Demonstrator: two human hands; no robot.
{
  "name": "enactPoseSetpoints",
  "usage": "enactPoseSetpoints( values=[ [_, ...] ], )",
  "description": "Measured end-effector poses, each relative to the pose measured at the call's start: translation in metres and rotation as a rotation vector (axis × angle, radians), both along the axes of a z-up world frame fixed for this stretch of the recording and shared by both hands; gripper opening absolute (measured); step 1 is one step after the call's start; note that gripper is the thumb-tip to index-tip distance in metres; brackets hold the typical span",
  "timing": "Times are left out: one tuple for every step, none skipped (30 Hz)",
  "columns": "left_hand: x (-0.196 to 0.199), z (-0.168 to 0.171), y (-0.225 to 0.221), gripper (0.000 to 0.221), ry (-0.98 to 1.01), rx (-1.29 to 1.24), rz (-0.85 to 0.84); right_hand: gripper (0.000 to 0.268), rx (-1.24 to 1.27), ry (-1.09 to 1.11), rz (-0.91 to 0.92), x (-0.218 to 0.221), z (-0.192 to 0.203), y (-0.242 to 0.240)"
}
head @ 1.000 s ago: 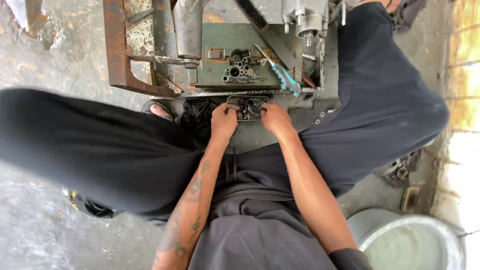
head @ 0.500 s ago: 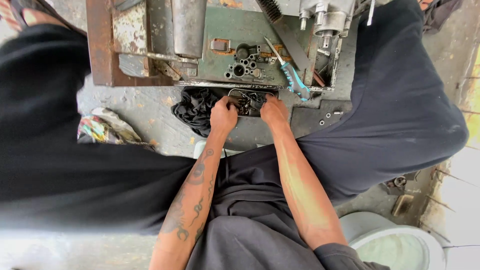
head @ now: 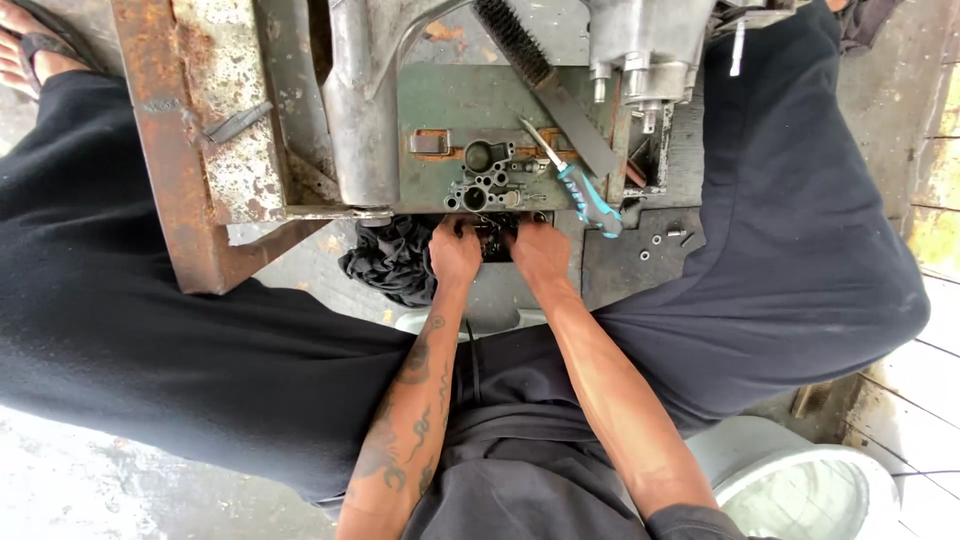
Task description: Cleaning and inspecting small mechanical components of a motorcycle engine block.
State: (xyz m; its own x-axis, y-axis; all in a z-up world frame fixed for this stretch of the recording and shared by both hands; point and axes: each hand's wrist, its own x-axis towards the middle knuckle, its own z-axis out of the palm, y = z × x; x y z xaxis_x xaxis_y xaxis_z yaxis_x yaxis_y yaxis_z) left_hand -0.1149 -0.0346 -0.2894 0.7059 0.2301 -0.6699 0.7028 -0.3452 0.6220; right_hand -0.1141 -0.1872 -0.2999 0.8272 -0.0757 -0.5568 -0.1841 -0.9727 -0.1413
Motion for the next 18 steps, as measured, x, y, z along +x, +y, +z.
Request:
enactPoseSetpoints(
  values=[
    [-0.003,-0.007,0.001,0.039,0.003,0.003,0.003,0.027,0.003,0.003,0.003,-0.003,-0.004,0.000],
    [-0.004,-0.015,0.003,0.037,-0.005,0.008,0.041,0.026,-0.013,0.002,-0.002,-0.005,-0.008,0.000],
    [-0.005,-0.023,0.004,0.035,-0.013,0.013,0.079,0.026,-0.029,0.001,-0.008,-0.007,-0.012,0.001],
    [-0.003,-0.024,0.006,0.035,-0.007,0.014,0.079,0.026,-0.029,0.006,-0.007,-0.009,-0.022,-0.001],
    [-0.002,-0.025,0.007,0.036,-0.027,0.004,0.127,0.026,-0.036,-0.002,0.003,-0.012,-0.031,-0.003],
    [-0.001,-0.026,0.008,0.038,-0.047,-0.005,0.174,0.027,-0.044,-0.010,0.012,-0.015,-0.040,-0.005],
    [-0.003,-0.021,0.008,0.038,-0.042,-0.004,0.173,0.027,-0.044,-0.006,0.012,-0.015,-0.034,-0.006],
    [-0.003,-0.015,0.008,0.039,-0.070,-0.040,0.187,0.027,-0.026,-0.013,0.009,-0.014,-0.028,-0.006],
    [-0.003,-0.010,0.008,0.039,-0.097,-0.076,0.202,0.027,-0.009,-0.020,0.006,-0.013,-0.022,-0.006],
    [-0.004,-0.014,0.006,0.039,-0.097,-0.075,0.200,0.027,-0.008,-0.020,0.004,-0.008,-0.007,-0.005],
    [-0.005,-0.018,0.004,0.039,-0.056,-0.048,0.188,0.024,0.058,-0.017,-0.028,-0.002,0.008,-0.004],
    [-0.006,-0.022,0.002,0.039,-0.017,-0.023,0.174,0.030,0.121,-0.014,-0.062,0.004,0.023,-0.004],
    [-0.005,-0.017,0.002,0.039,-0.018,-0.023,0.171,0.030,0.122,-0.016,-0.065,0.004,0.035,-0.002],
    [-0.005,-0.012,0.000,0.039,-0.023,-0.063,0.134,0.033,0.195,-0.002,-0.103,0.002,0.047,-0.001],
    [-0.006,-0.007,-0.001,0.040,-0.028,-0.103,0.098,0.038,0.268,0.012,-0.140,0.000,0.059,0.000],
    [-0.004,0.001,-0.002,0.040,-0.025,-0.104,0.097,0.038,0.267,0.015,-0.142,0.001,0.064,-0.001],
    [-0.002,0.009,-0.003,0.040,-0.022,-0.129,0.085,0.048,0.372,0.082,-0.242,0.002,0.069,-0.001],
    [0.001,0.017,-0.002,0.041,-0.023,-0.154,0.076,0.058,0.478,0.147,-0.340,0.004,0.074,-0.001]
  ],
)
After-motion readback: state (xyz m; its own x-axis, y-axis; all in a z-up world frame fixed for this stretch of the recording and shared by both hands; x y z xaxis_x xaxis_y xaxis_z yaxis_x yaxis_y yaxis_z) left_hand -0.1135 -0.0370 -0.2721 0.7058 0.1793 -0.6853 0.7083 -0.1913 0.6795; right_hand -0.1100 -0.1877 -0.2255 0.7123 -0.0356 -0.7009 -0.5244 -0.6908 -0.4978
